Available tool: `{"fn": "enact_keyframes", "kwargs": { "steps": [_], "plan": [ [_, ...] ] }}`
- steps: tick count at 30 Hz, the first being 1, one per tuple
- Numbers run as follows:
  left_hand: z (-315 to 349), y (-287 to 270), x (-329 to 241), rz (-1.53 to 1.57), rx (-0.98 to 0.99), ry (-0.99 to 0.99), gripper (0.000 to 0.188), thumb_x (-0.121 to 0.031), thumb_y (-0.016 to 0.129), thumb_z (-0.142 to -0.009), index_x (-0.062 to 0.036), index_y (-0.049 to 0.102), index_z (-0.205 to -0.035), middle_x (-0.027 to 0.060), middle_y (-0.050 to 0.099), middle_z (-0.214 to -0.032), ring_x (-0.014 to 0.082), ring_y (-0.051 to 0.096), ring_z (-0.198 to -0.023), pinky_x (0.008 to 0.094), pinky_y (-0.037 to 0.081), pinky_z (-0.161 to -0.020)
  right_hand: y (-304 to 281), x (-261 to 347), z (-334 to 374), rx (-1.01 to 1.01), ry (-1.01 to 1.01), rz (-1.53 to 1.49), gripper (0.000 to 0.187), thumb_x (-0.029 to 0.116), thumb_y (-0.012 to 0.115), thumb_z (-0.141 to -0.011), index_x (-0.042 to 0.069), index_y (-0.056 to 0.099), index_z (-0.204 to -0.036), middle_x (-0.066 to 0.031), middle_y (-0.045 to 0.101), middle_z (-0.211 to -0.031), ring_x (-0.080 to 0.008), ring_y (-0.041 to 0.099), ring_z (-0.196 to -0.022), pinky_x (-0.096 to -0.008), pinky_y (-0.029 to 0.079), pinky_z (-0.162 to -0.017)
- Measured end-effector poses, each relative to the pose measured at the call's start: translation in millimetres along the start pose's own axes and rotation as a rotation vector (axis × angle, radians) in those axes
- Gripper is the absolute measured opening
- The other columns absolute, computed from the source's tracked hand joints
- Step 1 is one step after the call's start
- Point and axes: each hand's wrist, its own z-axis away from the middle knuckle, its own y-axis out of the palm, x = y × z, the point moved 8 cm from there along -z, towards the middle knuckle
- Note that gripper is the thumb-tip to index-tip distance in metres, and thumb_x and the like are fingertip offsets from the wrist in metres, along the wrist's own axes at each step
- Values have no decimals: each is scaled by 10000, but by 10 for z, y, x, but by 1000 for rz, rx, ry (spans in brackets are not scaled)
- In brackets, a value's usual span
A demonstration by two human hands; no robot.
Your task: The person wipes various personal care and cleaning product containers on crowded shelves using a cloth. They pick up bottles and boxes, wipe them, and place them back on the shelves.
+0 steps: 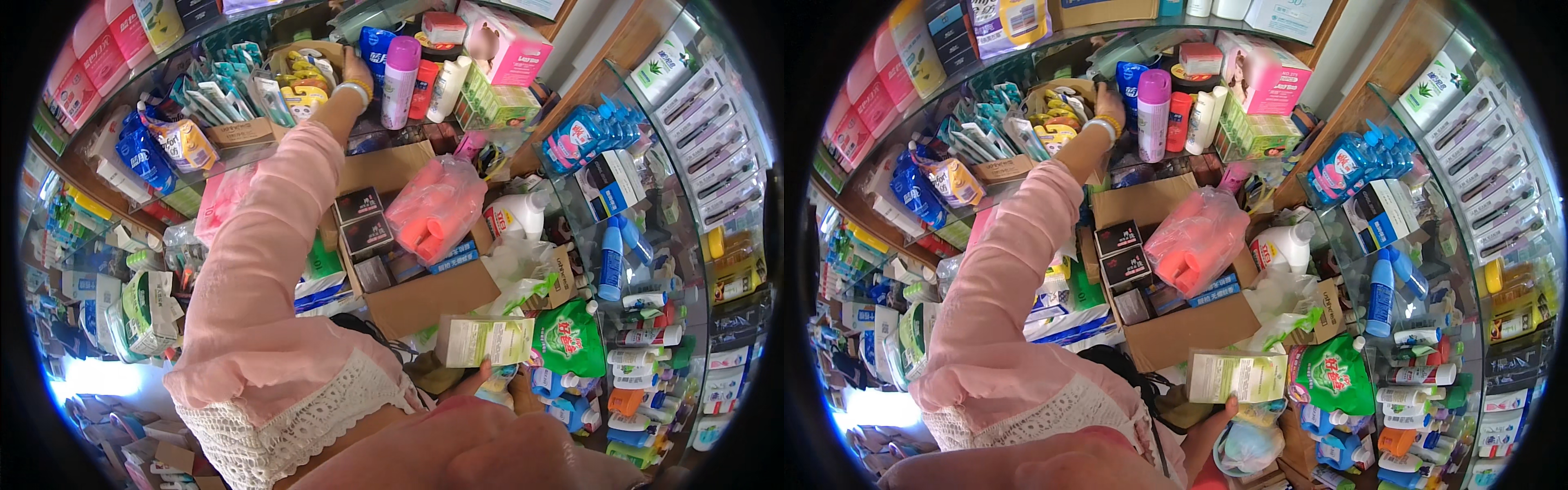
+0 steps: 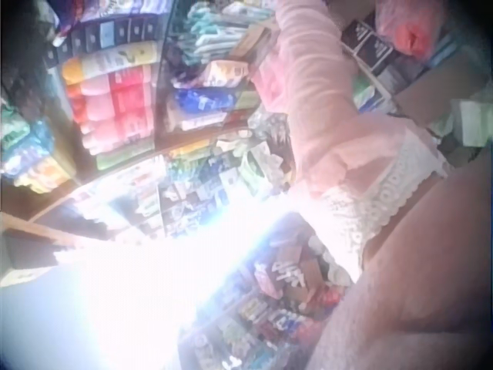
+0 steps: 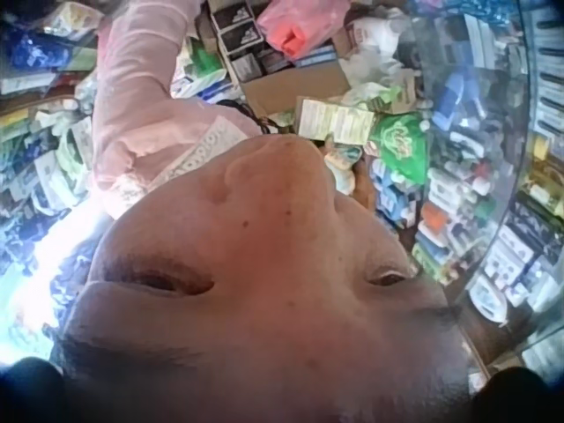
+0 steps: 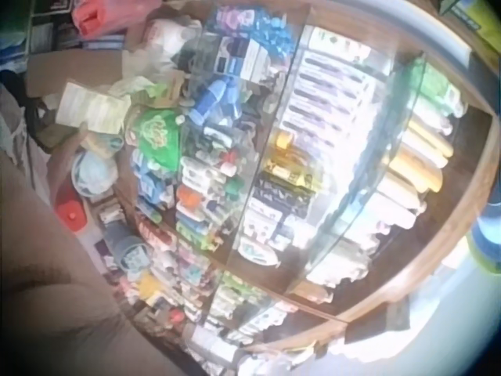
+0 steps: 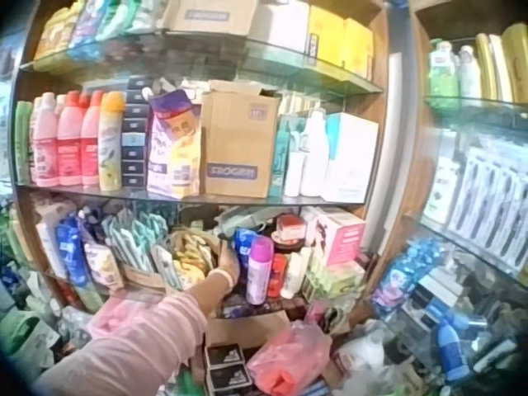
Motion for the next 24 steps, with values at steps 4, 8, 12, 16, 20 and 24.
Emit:
{"fn": "enact_keyframes", "kwargs": {
  "steps": [4, 8, 12, 16, 20, 24],
  "plan": [
    [1, 167, 123, 134, -105, -57, 297, -190, 420, -879, -144, 671, -1030, 71, 652, -1071, 214, 589, -1030, 442, 305, -952, -21, -76, 16, 15, 88, -34, 686, 551, 485, -815, 74, 417, -1304, -108, 540, -1180, -262, 557, -1014, -401, 473, -834],
    [-75, 245, 284, 413, -125, -206, 218, -170, 457, -862, -123, 642, -968, 100, 679, -969, 250, 649, -916, 403, 383, -897, -64, -115, -62, -13, 35, -29, 685, 558, 476, -813, 71, 429, -1292, -112, 555, -1148, -268, 575, -965, -409, 483, -803],
    [-134, 64, 308, 489, -66, -217, 213, -162, 467, -866, -92, 599, -1019, 119, 675, -955, 270, 650, -922, 400, 465, -801, 27, -86, 32, 20, 92, 2, 671, 564, 465, -818, 73, 443, -1275, -112, 571, -1106, -266, 581, -927, -402, 484, -784],
    [-147, 258, 265, 485, -117, -195, 206, -164, 470, -874, -74, 584, -1021, 134, 669, -958, 275, 661, -871, 370, 517, -720, 74, -92, 71, -55, 92, -6, 647, 574, 428, -847, 77, 450, -1259, -106, 577, -1074, -253, 579, -900, -385, 483, -766],
    [-99, 325, 97, 580, -86, -153, 198, -166, 481, -871, -70, 577, -1014, 149, 670, -923, 277, 660, -870, 372, 518, -716, 260, -3, 255, 17, 103, 72, 648, 586, 393, -866, 83, 437, -1272, -102, 570, -1086, -243, 573, -909, -379, 479, -772],
    [-91, 400, 179, 669, -129, -179, 233, -128, 503, -852, -57, 516, -1074, 197, 632, -950, 320, 651, -852, 393, 528, -712, 192, -57, 262, 49, 144, 48, 650, 580, 399, -863, 86, 423, -1286, -100, 564, -1103, -240, 569, -921, -380, 476, -783]
  ]
}}
